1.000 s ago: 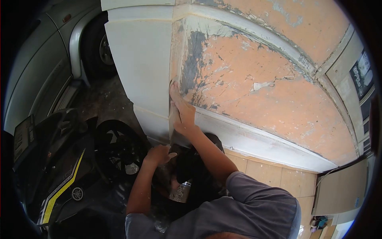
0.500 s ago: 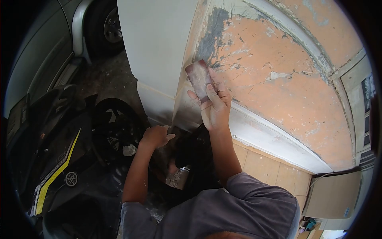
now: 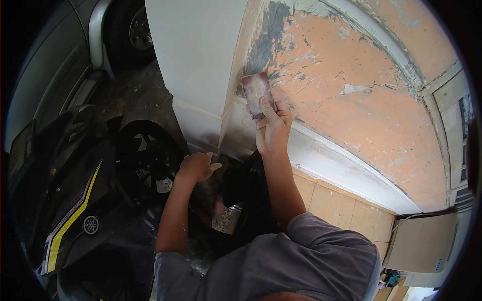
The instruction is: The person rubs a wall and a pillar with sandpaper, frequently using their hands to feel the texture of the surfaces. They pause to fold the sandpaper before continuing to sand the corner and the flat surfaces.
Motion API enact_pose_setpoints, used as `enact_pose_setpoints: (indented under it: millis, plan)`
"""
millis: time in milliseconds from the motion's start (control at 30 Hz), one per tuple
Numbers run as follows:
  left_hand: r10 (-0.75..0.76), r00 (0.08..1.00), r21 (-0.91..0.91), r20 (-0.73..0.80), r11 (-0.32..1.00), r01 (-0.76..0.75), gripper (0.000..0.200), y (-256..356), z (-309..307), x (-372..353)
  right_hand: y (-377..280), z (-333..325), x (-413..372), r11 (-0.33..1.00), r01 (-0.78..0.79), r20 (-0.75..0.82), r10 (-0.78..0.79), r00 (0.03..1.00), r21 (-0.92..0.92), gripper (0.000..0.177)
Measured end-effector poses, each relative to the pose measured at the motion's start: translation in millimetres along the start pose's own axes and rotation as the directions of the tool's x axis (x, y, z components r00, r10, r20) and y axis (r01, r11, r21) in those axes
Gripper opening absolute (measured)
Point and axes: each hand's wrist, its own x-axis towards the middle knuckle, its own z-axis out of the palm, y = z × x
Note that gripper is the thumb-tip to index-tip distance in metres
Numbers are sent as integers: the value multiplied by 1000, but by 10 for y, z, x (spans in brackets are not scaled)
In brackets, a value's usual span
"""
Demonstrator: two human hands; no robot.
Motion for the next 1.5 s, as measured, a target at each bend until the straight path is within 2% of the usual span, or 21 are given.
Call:
enact_pose_setpoints:
  millis: [67, 133, 167, 233, 267, 300, 367, 400, 500, 533, 600, 700, 733, 800, 900, 933, 1033, 1067, 1200, 1267, 1500]
  plan:
    - [6, 1000, 2, -12, 1000, -6, 57, 5, 23, -6, 143, -110, 83, 999, 41, -9, -41, 999, -31, 32]
    - [15, 999, 10, -28, 1000, -15, 58, -2, 42, -1, 277, -119, 123, 941, 210, -6, -220, 976, -266, 25]
    - [23, 999, 5, -37, 1000, -23, 58, -13, 57, 5, 332, -136, 95, 941, 213, -16, -225, 974, -262, 25]
    - [34, 998, 11, -49, 999, -33, 58, -29, 86, 23, 407, -77, 16, 693, 298, 82, -327, 941, -656, 19]
    - [36, 998, 10, -47, 999, -35, 59, -34, 105, 30, 559, -98, 24, 548, 486, 227, -473, 851, -680, 25]
    - [38, 998, 13, -48, 999, -37, 60, -38, 93, 34, 617, -32, -34, 551, 491, 221, -484, 847, -675, 25]
    - [27, 999, 17, -24, 999, -27, 59, 22, 11, 25, 687, 75, -187, 318, 618, 422, -508, 751, -719, 35]
    - [12, 1000, 8, 11, 1000, -12, 59, 53, -10, 2, 677, 132, -156, 324, 616, 408, -521, 750, -718, 35]
    - [47, 998, 8, -46, 999, -47, 59, 20, 32, -6, 628, 381, 117, 294, 727, 401, -678, 617, -621, 51]
    - [45, 998, 26, -41, 999, -44, 59, 2, 38, -1, 472, 528, 250, 301, 723, 385, -687, 617, -622, 51]
    - [39, 998, 10, -39, 999, -39, 59, -2, 74, 29, 86, 758, 484, 282, 810, 463, -703, 540, -515, 58]
    - [70, 998, -5, -1, 998, -70, 59, 9, 107, 94, 171, 655, 526, 250, 844, 486, -725, 488, -474, 59]
    - [74, 997, 10, 2, 997, -74, 59, 22, 143, 88, 292, 465, 310, 136, 751, 525, -635, 567, -646, 52]
    - [136, 990, -27, 32, 990, -135, 58, 29, 141, 143, 754, 180, 165, 255, 801, 476, -693, 542, -542, 52]
    - [130, 992, -70, 11, 989, -128, 58, 23, 166, 169, 621, 300, 212, 268, 800, 453, -709, 541, -537, 53]
    - [126, 991, -56, 37, 991, -124, 58, 12, 170, 120, 469, 404, 305, 254, 827, 447, -743, 499, -501, 54]
    - [115, 989, -77, 90, 991, -109, 62, 58, 168, 137, 140, 592, 491, 312, 795, 497, -646, 579, -521, 60]
    - [106, 988, -71, 115, 993, -99, 62, 47, 190, 145, 122, 583, 518, 234, 819, 509, -686, 521, -523, 57]
    - [91, 992, -71, 88, 994, -85, 60, 95, 146, 176, 262, 371, 429, 188, 845, 527, -708, 470, -500, 50]
    - [97, 992, -63, 84, 994, -92, 61, 83, 167, 195, 353, 291, 366, 207, 809, 526, -666, 529, -550, 47]
    - [99, 992, -28, 80, 995, -97, 61, 68, 177, 175, 332, 359, 289, 282, 791, 457, -691, 560, -542, 46]
